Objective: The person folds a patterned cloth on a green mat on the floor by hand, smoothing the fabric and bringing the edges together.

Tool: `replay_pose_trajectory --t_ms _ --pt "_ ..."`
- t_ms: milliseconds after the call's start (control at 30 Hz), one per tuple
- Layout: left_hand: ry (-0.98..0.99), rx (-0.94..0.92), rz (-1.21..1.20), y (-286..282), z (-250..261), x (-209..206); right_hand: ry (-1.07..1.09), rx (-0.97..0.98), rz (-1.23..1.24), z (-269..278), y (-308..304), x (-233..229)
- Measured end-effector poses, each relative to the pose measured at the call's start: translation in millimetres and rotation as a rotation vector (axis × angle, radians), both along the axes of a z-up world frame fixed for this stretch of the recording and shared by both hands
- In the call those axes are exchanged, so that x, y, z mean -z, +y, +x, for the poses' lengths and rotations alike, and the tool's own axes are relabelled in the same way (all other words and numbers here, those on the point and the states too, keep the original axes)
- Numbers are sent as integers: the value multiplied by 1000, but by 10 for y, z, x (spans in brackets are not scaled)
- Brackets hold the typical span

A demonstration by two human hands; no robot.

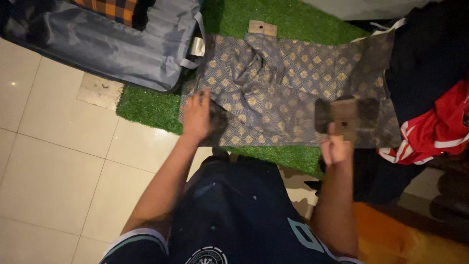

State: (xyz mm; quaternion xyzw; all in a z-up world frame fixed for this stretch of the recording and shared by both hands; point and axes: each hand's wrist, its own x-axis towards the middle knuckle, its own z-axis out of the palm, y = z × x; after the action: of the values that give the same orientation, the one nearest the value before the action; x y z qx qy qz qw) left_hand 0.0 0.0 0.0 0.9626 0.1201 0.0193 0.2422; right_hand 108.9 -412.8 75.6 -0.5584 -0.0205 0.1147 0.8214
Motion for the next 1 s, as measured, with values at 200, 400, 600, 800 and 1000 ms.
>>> replay_pose_trajectory --t_ms 200,400,600,800,1000 --pt "171 78 53 26 -46 -29 23 246 -38 319 -510 -142" --pt "98 306 63 -78 -174 -171 -303 295 -535 770 -1128 207" --pt "121 382 57 -119 -275 -478 -225 329 -218 644 -1061 20" --pt "26 146 153 -224 -365 -3 -151 366 -605 653 -1269 355" --pt "3 182 183 -103 -491 264 -271 353 -801 669 -1391 613"
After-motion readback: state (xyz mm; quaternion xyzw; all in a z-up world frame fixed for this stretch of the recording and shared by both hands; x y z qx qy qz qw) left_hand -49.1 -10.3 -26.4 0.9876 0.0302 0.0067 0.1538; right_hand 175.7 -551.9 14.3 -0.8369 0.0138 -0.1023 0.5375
